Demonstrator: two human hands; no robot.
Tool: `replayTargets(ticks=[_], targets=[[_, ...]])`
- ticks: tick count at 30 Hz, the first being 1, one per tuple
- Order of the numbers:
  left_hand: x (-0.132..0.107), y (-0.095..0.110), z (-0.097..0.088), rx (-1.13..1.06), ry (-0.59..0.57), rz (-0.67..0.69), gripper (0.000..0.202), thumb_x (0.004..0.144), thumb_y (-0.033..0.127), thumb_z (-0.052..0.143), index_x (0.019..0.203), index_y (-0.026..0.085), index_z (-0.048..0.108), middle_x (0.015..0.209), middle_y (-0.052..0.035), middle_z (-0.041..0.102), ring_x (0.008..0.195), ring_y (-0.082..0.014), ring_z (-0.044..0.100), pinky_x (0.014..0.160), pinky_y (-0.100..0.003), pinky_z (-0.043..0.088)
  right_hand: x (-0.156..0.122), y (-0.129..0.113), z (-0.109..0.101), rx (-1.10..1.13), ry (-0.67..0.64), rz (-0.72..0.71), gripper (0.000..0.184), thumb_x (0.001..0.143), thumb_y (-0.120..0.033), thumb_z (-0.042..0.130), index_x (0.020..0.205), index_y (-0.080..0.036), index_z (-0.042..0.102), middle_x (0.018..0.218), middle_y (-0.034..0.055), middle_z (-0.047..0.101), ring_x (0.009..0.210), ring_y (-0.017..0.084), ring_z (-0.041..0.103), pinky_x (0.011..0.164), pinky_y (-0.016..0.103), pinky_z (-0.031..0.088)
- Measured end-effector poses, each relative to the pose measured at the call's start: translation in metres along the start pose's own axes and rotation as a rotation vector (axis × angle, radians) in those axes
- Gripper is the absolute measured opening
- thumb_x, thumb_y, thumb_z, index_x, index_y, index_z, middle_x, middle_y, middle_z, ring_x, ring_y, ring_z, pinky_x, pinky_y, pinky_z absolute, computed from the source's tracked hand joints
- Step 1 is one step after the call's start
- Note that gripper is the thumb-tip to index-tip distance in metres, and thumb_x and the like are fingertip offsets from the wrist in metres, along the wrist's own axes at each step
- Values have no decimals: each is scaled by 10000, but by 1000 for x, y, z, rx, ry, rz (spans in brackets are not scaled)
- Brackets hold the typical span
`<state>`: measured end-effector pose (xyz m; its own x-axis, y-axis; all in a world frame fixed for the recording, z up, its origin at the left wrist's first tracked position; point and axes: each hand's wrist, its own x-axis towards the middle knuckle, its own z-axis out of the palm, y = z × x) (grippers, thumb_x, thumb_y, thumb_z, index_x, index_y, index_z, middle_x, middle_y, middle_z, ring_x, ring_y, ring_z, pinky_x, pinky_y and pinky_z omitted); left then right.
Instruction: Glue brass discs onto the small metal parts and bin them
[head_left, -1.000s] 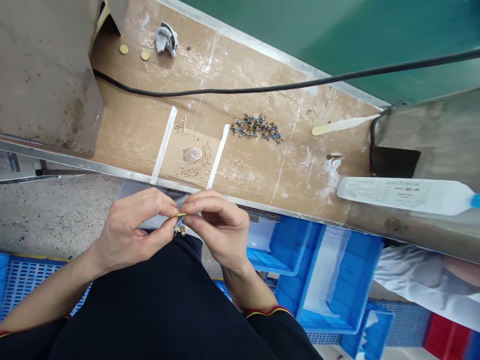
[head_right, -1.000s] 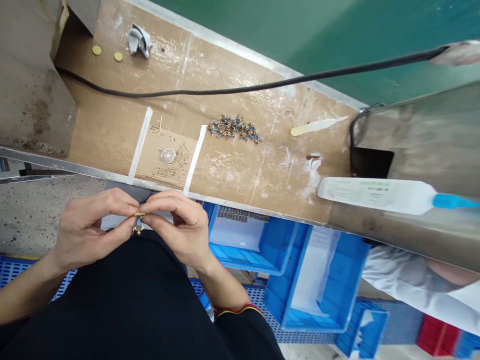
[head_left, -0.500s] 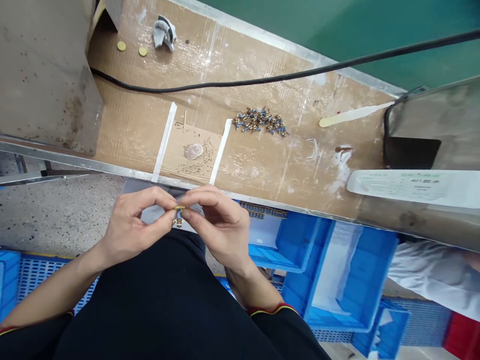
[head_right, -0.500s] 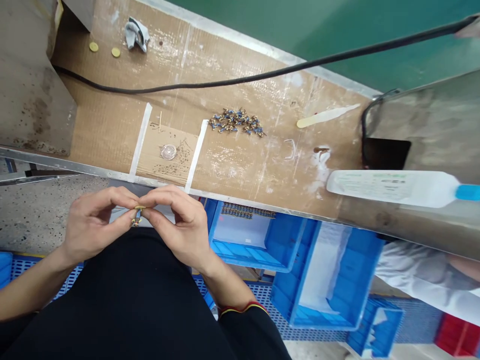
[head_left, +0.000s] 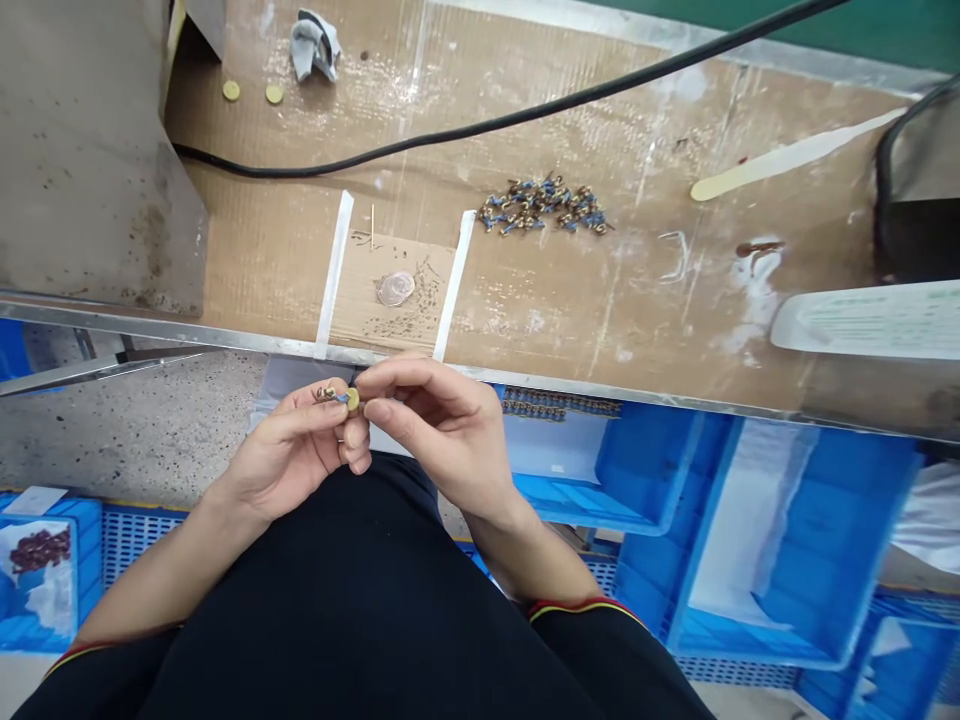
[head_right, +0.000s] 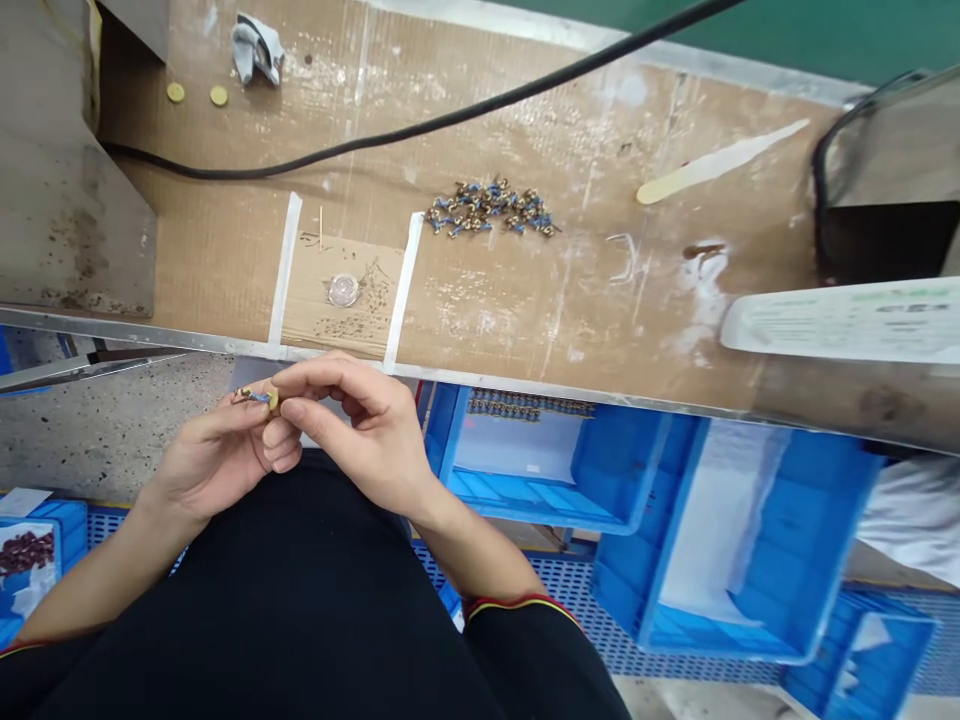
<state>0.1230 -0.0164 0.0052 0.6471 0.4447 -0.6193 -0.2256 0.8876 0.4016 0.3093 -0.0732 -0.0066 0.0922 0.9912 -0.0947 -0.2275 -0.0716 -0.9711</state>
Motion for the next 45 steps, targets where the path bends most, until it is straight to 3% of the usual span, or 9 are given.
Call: replayTargets(ticks=[9, 15, 20, 30, 37, 43, 45], targets=[[-1, -5, -1, -20, 12, -16, 274, 921, 370, 925, 858, 194, 724, 723, -18, 637, 665, -162, 650, 678, -312, 637, 2, -2, -1, -27, -5, -29, 87, 1069, -320, 892, 1152, -293, 900, 1088, 32, 855, 951, 192, 842, 840, 349, 751], [-1, -7, -2, -18, -10, 16, 234, 964, 357, 886, 903, 189, 735, 735, -23, 666, 668, -168, 672, 668, -310, 649, 6, -5, -1, -92, 6, -91, 61, 1068, -260, 881, 1102, -301, 911, 1022, 14, 856, 954, 174, 815, 888, 326, 706], [-1, -6, -1, -143, -43, -2, 183, 968, 278, 910, 897, 146, 804, 742, -32, 717, 679, -148, 714, 662, -251, 661, 5, -6, -1, -69, 2, -69, 66, 1068, -254, 879, 1094, -306, 910, 1034, 14, 861, 966, 181, 810, 892, 338, 695], [0, -6, 0, -178, -4, -13, 216, 908, 264, 967, 830, 119, 827, 708, -39, 734, 621, -150, 722, 623, -247, 662, 4, -4, -1, -99, 1, -72, 54, 1066, -252, 879, 1084, -299, 899, 1033, 17, 856, 965, 190, 804, 904, 360, 691], [8, -2, -5, -40, 47, -13, 284, 830, 251, 1012, 817, 151, 747, 631, 7, 662, 594, -137, 660, 590, -222, 613, 3, 4, -7, -214, -24, -267, 75, 1115, -225, 821, 1143, -270, 875, 1140, 19, 887, 1067, 168, 835, 1029, 327, 696], [38, -15, -3, 286, 192, 147, 340, 780, 361, 1100, 872, 165, 838, 805, -14, 760, 694, -148, 720, 691, -236, 674, -10, 16, -34, -355, 42, -226, 148, 1164, -307, 766, 1256, -235, 858, 1385, 75, 848, 1304, 182, 811, 1240, 330, 652], [44, -22, 6, 389, 168, 138, 359, 796, 422, 1105, 925, 177, 876, 859, -28, 779, 724, -152, 720, 720, -243, 680, -21, 22, -41, -355, 60, -246, 149, 1174, -312, 752, 1230, -241, 870, 1365, 65, 860, 1306, 178, 810, 1246, 327, 647]])
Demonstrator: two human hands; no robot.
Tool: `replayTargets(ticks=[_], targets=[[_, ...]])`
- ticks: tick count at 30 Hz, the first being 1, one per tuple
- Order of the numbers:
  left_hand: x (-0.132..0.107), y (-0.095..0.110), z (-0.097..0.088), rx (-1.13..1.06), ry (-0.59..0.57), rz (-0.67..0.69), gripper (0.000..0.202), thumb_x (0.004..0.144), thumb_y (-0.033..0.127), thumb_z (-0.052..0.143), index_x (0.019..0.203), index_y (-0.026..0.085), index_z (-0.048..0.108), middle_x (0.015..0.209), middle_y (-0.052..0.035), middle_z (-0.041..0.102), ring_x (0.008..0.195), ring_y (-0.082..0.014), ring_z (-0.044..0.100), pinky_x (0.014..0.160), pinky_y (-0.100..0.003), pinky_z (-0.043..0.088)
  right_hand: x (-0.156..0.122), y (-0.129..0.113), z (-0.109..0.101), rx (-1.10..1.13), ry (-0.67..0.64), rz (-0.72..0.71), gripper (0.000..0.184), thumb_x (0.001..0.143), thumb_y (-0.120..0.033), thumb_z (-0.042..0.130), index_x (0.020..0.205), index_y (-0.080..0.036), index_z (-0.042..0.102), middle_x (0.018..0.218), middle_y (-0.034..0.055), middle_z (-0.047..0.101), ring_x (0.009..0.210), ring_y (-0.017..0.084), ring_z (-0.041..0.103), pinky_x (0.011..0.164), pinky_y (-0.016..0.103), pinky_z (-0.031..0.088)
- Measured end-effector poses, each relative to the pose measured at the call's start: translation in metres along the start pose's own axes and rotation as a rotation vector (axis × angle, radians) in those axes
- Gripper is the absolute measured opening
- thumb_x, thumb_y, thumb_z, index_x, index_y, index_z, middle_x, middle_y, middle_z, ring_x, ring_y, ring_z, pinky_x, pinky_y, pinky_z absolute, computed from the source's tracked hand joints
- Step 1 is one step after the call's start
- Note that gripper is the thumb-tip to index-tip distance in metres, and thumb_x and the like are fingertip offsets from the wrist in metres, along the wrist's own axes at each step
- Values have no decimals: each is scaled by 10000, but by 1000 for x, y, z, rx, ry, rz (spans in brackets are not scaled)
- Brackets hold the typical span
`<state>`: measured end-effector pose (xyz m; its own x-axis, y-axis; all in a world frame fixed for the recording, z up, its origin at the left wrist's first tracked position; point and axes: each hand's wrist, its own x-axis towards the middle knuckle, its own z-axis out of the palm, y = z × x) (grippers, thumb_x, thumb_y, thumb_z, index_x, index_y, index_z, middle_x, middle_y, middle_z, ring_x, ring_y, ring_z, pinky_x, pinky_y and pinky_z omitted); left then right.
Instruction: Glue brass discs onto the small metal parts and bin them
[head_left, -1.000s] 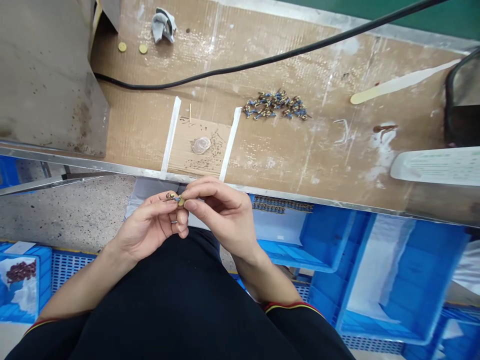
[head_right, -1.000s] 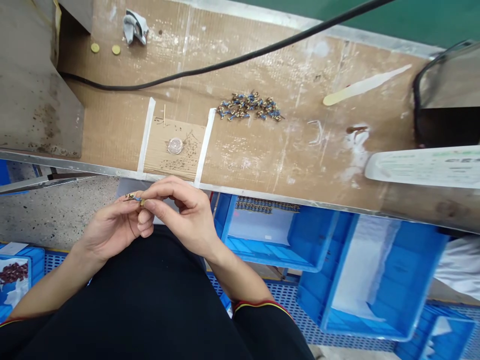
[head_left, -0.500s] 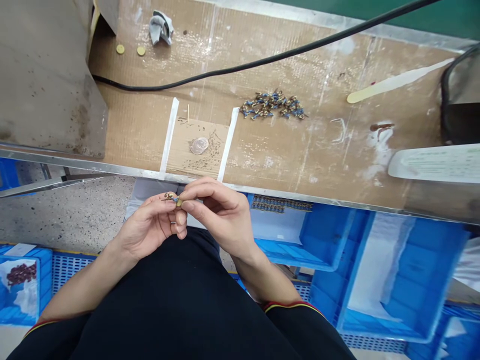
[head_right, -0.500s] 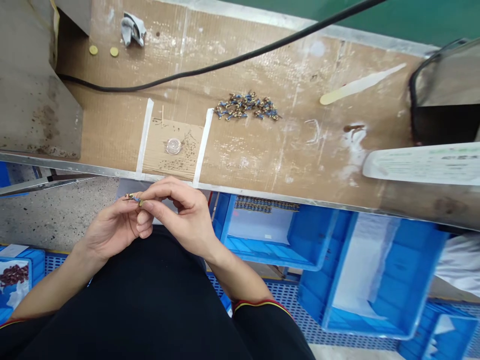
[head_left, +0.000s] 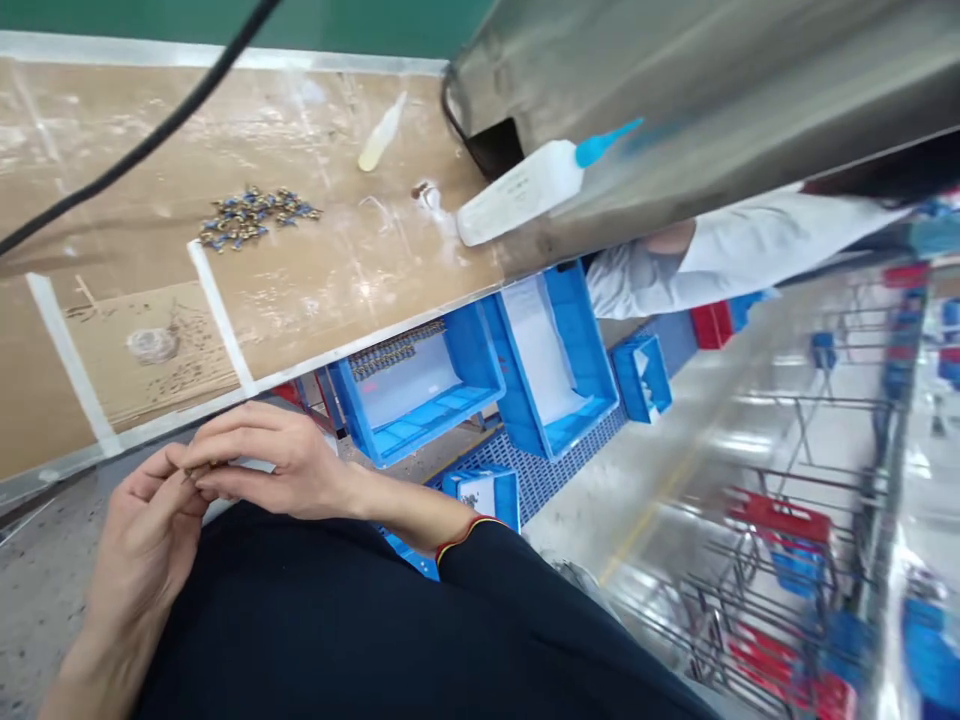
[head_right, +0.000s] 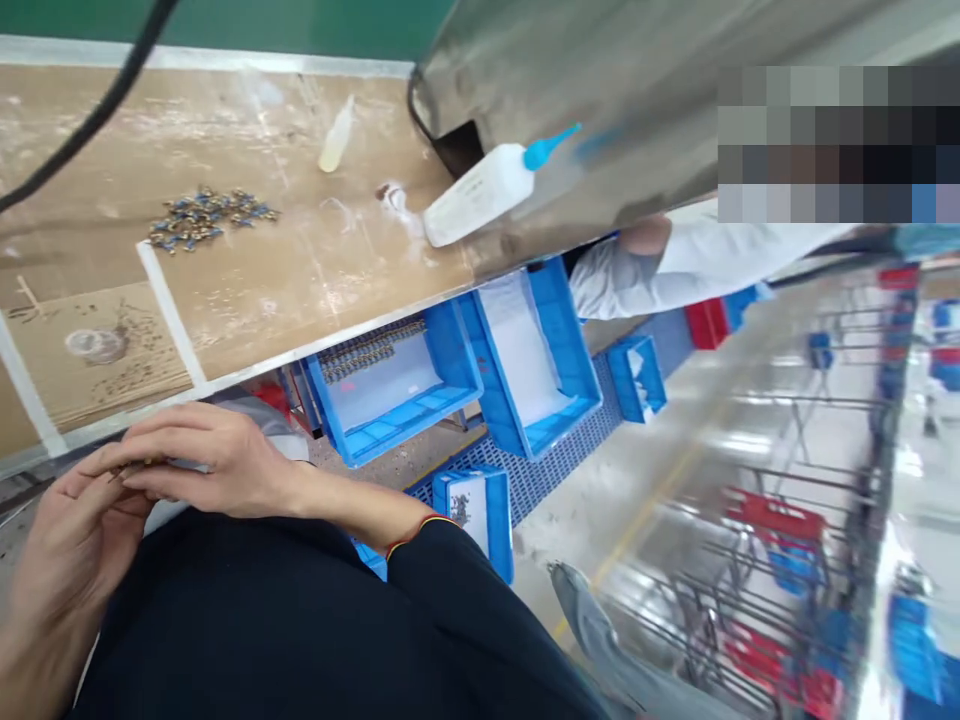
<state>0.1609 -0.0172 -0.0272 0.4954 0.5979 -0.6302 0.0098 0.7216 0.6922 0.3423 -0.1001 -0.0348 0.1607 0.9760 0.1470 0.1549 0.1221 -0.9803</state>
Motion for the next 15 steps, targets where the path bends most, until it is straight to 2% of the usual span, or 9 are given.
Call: replayTargets(ticks=[3, 6, 9, 11, 13, 15], targets=[[2, -5, 17, 104, -110, -55, 343, 860, 469, 1070, 994, 199, 907, 887, -58, 798, 765, -175, 737, 744, -254, 681, -26, 10, -11, 37, 110, 25, 158, 1161, -370, 775, 1208, -268, 886, 1283, 47, 877, 1185, 174, 832, 1148, 333, 690], [5, -11, 24, 205, -186, -119, 386, 937, 525, 1004, 1150, 214, 924, 999, -116, 852, 860, -230, 799, 802, -295, 708, -60, 36, -46, 26, 417, 135, 167, 1105, -429, 842, 1204, -303, 888, 1189, 30, 880, 1096, 195, 827, 1063, 379, 713], [9, -16, 20, 279, -192, -144, 443, 946, 574, 984, 1191, 209, 924, 1062, -145, 873, 924, -261, 824, 836, -315, 726, -98, 85, -116, -151, 864, 371, 257, 1057, -463, 833, 1249, -293, 858, 1206, 44, 879, 1066, 213, 818, 1036, 412, 710], [10, -17, 14, 300, -145, -138, 471, 904, 596, 1012, 1155, 207, 927, 1031, -143, 873, 952, -269, 827, 844, -304, 727, -121, 123, -171, -339, 1056, 590, 330, 1024, -461, 782, 1263, -241, 837, 1189, 75, 883, 1028, 217, 810, 1026, 409, 698], [10, -17, 8, 313, -87, -133, 504, 851, 618, 1045, 1121, 207, 932, 986, -136, 870, 953, -268, 825, 847, -292, 727, -141, 159, -219, -412, 1100, 708, 354, 1015, -453, 745, 1215, -176, 836, 1123, 121, 882, 1012, 250, 801, 1014, 436, 685], [9, -15, 2, 326, -45, -134, 527, 820, 627, 1063, 1118, 211, 936, 974, -129, 870, 955, -265, 823, 854, -283, 726, -155, 187, -251, -452, 1094, 789, 335, 1018, -452, 764, 1138, -147, 835, 1068, 132, 873, 1009, 269, 796, 1019, 454, 675]])
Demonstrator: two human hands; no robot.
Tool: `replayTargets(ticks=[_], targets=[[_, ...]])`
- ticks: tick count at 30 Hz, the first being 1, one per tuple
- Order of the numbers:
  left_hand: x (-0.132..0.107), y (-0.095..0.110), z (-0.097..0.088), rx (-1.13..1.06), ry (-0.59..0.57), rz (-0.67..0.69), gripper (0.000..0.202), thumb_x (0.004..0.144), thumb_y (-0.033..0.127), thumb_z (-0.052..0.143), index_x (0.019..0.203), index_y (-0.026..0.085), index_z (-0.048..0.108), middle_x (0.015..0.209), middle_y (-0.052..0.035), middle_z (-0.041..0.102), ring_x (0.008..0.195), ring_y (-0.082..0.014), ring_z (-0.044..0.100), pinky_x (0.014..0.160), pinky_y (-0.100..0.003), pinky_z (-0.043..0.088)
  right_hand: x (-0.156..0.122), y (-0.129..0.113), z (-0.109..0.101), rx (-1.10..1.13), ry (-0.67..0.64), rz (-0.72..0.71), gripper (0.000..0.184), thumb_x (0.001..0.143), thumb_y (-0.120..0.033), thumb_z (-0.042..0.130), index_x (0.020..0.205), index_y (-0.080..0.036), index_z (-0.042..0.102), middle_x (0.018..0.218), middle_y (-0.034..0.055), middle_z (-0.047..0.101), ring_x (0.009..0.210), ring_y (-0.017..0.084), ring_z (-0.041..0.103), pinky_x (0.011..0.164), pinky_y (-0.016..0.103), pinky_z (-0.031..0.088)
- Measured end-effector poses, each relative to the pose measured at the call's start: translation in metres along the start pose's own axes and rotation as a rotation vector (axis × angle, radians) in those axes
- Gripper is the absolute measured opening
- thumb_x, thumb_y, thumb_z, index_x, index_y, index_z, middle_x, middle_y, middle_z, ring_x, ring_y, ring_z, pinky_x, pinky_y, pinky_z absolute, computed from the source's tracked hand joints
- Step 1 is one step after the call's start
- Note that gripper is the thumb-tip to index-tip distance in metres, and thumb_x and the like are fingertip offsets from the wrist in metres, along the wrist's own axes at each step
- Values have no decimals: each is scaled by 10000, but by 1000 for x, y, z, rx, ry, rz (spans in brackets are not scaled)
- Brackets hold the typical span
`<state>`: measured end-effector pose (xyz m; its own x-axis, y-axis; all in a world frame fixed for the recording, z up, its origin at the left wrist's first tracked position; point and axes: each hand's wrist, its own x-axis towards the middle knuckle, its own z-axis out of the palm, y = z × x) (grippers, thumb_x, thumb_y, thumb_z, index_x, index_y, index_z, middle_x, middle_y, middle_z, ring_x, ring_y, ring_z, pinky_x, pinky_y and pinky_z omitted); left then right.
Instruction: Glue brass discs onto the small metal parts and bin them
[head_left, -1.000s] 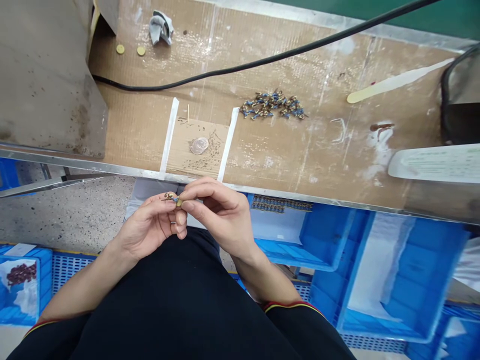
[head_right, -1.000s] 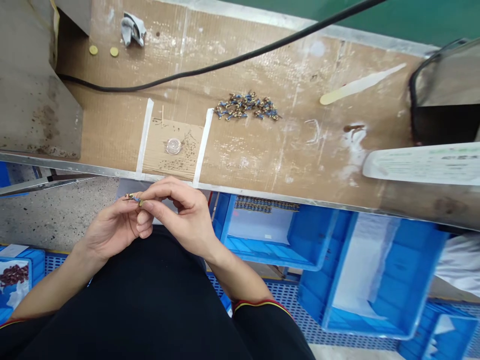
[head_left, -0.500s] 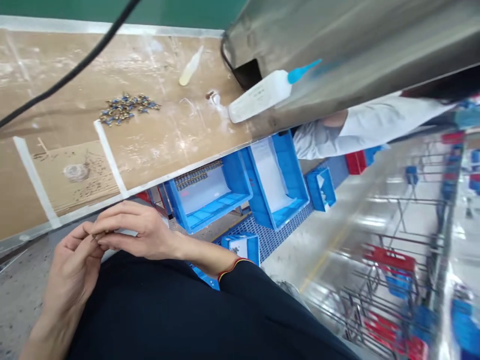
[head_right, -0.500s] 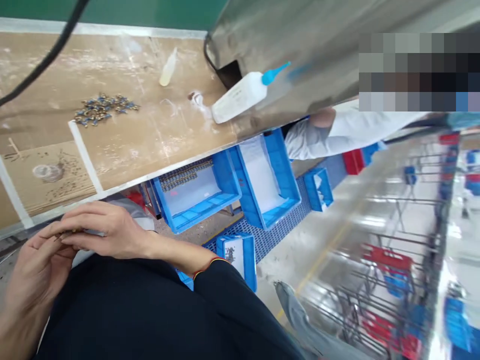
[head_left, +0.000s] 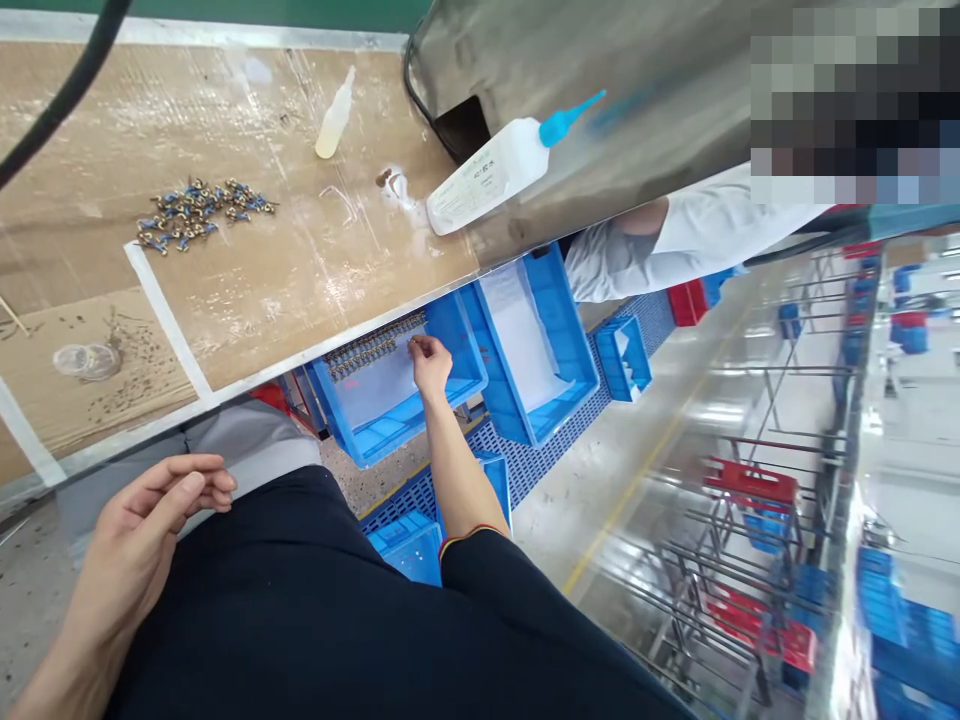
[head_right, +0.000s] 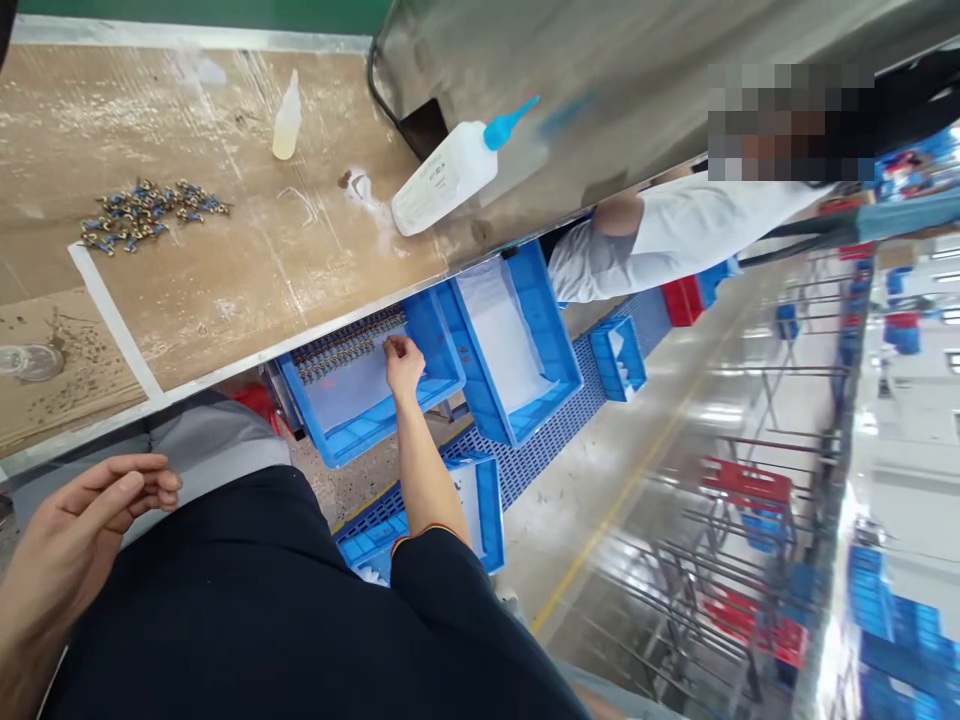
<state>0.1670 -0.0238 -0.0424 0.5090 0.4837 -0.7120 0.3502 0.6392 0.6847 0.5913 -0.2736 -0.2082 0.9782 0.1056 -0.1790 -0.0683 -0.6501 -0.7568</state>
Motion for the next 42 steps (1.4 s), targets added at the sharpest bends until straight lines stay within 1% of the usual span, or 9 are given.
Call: replayTargets(ticks=[4, 11, 17, 21, 26, 29, 35, 38, 42], targets=[[-4, -1, -9, -9, 54, 4, 515, 813, 616, 1068, 1115, 220, 937, 1022, -124, 882, 956, -259, 817, 861, -284, 721, 28, 32, 7, -124, -49, 62, 340, 1093, -475, 828, 1234, -167, 799, 1237, 92, 833, 1109, 244, 801, 1040, 463, 696], [-8, -3, -13, -48, 63, -1, 358, 851, 511, 1041, 1090, 257, 956, 987, -101, 880, 941, -261, 819, 857, -284, 728, 35, 49, 21, -219, -145, 71, 389, 1137, -484, 800, 1404, -205, 756, 1432, 102, 779, 1235, 262, 790, 1083, 493, 714], [-6, -10, -18, -47, 49, -32, 492, 841, 559, 1063, 1139, 190, 935, 1000, -141, 879, 979, -273, 829, 887, -303, 730, 27, 43, 21, -235, -134, 47, 380, 1139, -492, 796, 1384, -203, 761, 1403, 97, 787, 1204, 250, 795, 1065, 480, 717], [-10, -9, -15, -53, 57, -13, 527, 853, 601, 1055, 1146, 184, 921, 1010, -135, 879, 965, -254, 826, 884, -288, 712, 11, 21, 15, -203, -42, -4, 376, 1130, -546, 771, 1203, -177, 797, 1176, 83, 844, 1060, 237, 803, 1021, 446, 690], [-13, -7, -12, -69, 66, 25, 578, 851, 667, 1039, 1102, 160, 918, 979, -151, 873, 892, -241, 806, 861, -304, 691, -22, -30, 4, -85, 266, -157, 586, 1148, -622, 460, 1191, -130, 774, 945, 118, 811, 870, 265, 748, 952, 454, 628], [-14, -7, -12, -82, 55, 32, 567, 883, 658, 1017, 1124, 154, 916, 1012, -166, 879, 912, -248, 811, 884, -318, 685, -46, -83, 6, 12, 334, -312, 529, 1153, -614, 481, 1267, -171, 749, 955, 76, 775, 806, 219, 721, 931, 429, 636], [-22, -7, -17, -71, 5, 79, 429, 995, 572, 940, 1169, 180, 911, 1062, -147, 886, 936, -234, 808, 937, -319, 668, -72, -230, 72, 95, -380, -920, 218, 1121, -407, 690, 1215, -275, 837, 1210, 55, 858, 1043, 208, 802, 950, 363, 657], [-30, -13, -36, -43, 73, 136, 477, 971, 608, 956, 1186, 184, 911, 1070, -149, 891, 967, -247, 820, 959, -315, 669, -64, -283, 116, -35, -428, -1020, 215, 1107, -272, 636, 1162, -244, 842, 1187, 72, 866, 1062, 222, 786, 996, 377, 631], [-54, -24, -74, -119, 339, 224, 479, 929, 600, 994, 1169, 192, 915, 1048, -140, 895, 1015, -270, 835, 972, -324, 678, -65, -310, 143, -293, -469, -1023, 232, 1060, -269, 633, 1105, -218, 855, 1174, 122, 872, 1058, 280, 783, 1032, 438, 612]])
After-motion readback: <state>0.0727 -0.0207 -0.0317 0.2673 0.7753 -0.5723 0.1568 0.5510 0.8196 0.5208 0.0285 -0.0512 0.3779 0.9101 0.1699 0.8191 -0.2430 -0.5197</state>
